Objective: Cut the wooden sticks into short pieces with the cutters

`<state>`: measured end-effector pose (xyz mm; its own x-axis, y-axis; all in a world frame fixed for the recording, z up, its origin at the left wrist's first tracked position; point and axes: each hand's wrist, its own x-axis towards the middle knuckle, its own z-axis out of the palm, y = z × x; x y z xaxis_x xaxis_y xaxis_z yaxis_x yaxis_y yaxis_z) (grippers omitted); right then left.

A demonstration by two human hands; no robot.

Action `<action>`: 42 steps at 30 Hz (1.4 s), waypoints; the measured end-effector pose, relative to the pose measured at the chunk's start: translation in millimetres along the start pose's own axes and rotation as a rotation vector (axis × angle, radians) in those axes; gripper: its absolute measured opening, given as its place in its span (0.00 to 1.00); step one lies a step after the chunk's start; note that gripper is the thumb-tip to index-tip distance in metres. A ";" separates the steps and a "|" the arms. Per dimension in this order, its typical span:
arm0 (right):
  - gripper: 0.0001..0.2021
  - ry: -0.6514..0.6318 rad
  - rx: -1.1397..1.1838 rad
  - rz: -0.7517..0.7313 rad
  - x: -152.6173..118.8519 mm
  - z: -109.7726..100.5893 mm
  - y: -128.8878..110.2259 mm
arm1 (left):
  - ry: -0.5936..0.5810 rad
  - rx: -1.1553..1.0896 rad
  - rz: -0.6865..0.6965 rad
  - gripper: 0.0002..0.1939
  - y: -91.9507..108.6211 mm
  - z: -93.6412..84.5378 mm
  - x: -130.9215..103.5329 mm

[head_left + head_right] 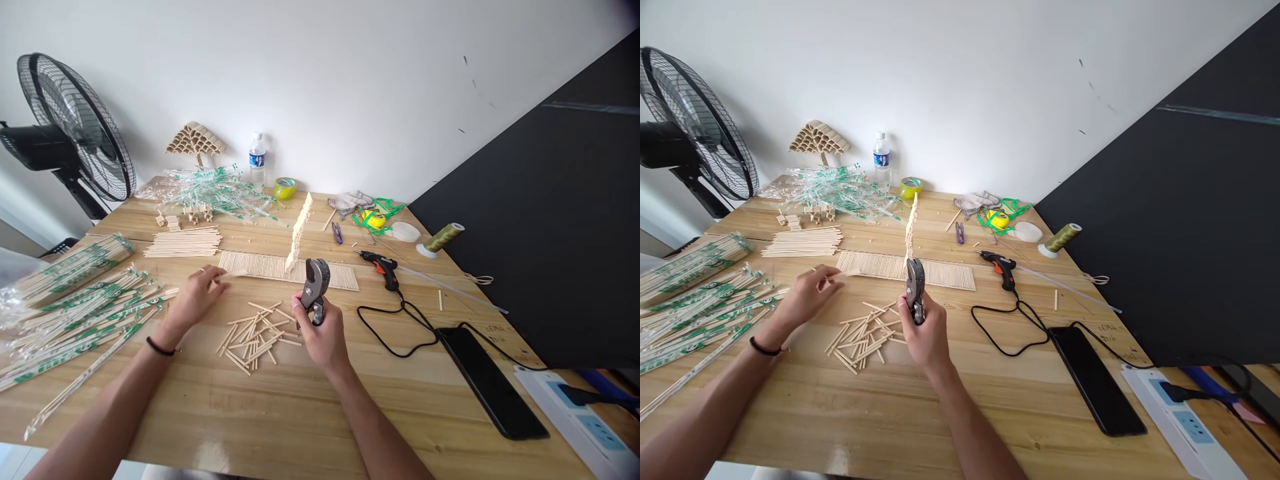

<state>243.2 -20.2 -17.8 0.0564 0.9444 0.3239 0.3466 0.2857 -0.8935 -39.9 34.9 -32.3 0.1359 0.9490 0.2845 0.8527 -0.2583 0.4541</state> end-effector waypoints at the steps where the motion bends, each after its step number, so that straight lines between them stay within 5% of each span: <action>1: 0.10 -0.001 0.004 0.004 0.0 0.1 0.5 | 0.051 0.059 -0.063 0.12 -8.5 -5.6 2.8; 4: 0.11 -0.005 0.003 -0.006 0.0 -0.1 1.3 | 0.168 0.224 -0.242 0.13 -34.3 -22.3 8.3; 8: 0.11 -0.015 -0.010 -0.044 0.4 0.0 0.9 | 0.176 0.345 -0.352 0.15 -55.6 -37.0 16.2; 17: 0.12 -0.005 -0.022 -0.050 5.3 1.1 9.6 | -0.025 0.412 -0.189 0.14 -66.7 -36.7 71.2; 24: 0.13 0.021 -0.015 -0.028 9.9 -0.4 11.4 | -0.060 0.404 -0.089 0.10 -69.7 -41.3 75.5; 34: 0.12 0.027 0.028 -0.038 9.5 -2.3 4.2 | 0.021 0.308 0.030 0.13 -22.8 -75.4 66.4; 42: 0.11 0.036 0.026 -0.036 11.3 -1.9 6.8 | -0.219 0.185 0.091 0.07 20.2 -11.7 30.3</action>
<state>248.0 -7.9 -19.7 0.0787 0.9271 0.3665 0.3243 0.3239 -0.8888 -24.4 56.3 -4.6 0.3048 0.9450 0.1187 0.9067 -0.3261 0.2676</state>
